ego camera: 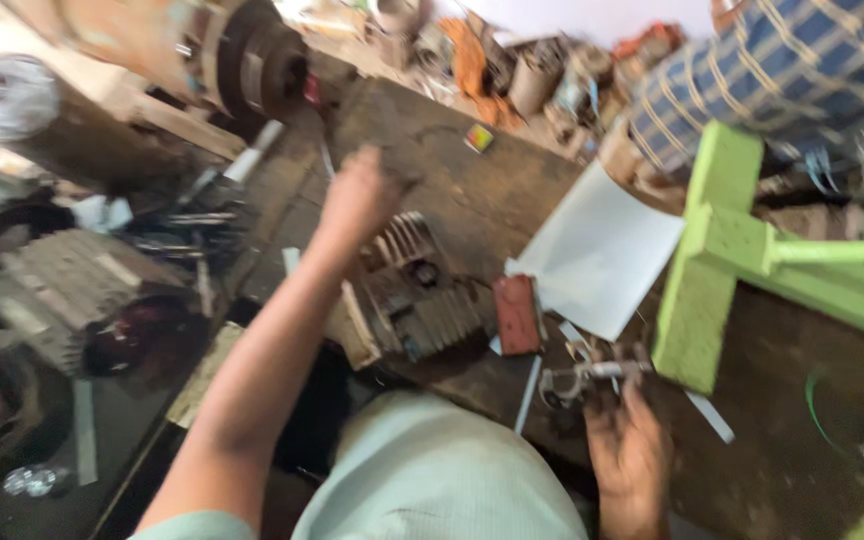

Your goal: The person cuts white strips with scissors and inserts them into slots on a motor housing. They open a drawer to retrieve a small item, then use a caliper to measure a red component before placing it on the workbench.

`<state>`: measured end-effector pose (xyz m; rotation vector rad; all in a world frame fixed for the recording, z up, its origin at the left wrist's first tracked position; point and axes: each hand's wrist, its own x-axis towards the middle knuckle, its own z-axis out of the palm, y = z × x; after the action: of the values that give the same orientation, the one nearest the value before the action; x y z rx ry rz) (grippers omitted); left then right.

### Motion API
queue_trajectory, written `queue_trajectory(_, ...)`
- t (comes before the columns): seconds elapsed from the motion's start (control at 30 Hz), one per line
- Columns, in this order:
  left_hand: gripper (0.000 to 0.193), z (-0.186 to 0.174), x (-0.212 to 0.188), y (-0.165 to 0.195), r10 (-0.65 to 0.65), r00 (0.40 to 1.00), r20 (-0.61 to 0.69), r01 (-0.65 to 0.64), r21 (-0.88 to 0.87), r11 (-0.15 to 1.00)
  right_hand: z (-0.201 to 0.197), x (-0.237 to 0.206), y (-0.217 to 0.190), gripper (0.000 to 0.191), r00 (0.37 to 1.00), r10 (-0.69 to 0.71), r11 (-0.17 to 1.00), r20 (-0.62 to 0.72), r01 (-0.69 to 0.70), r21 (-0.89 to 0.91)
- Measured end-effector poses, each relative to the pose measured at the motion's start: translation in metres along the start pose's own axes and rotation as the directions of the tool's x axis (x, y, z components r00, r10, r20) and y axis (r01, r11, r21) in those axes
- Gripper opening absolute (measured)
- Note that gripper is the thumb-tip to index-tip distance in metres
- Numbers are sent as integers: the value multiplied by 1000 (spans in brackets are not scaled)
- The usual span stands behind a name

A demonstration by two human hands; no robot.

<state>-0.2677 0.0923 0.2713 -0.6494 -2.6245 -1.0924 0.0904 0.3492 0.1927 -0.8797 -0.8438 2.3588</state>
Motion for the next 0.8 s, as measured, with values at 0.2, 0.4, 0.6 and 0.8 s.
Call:
queue_trajectory(0.2, 30, -25, -68, 36, -60, 987, 152, 81, -137, 987, -16, 35, 7, 41, 963, 206, 936, 175, -246, 252)
queue_trajectory(0.4, 28, 22, -151, 84, 169, 866, 470, 146, -562, 814, -6, 65, 45, 47, 993, 81, 981, -86, -95, -171)
queue_trajectory(0.6, 73, 176, -196, 63, -102, 747, 657, 404, -327, 854, 3, 128, 78, 33, 990, -132, 990, -50, 129, -55)
queue_trajectory(0.8, 64, 250, -192, 48, -428, 637, 641, 717, -289, 634, 22, 139, 125, 25, 834, -543, 501, 99, 416, -759)
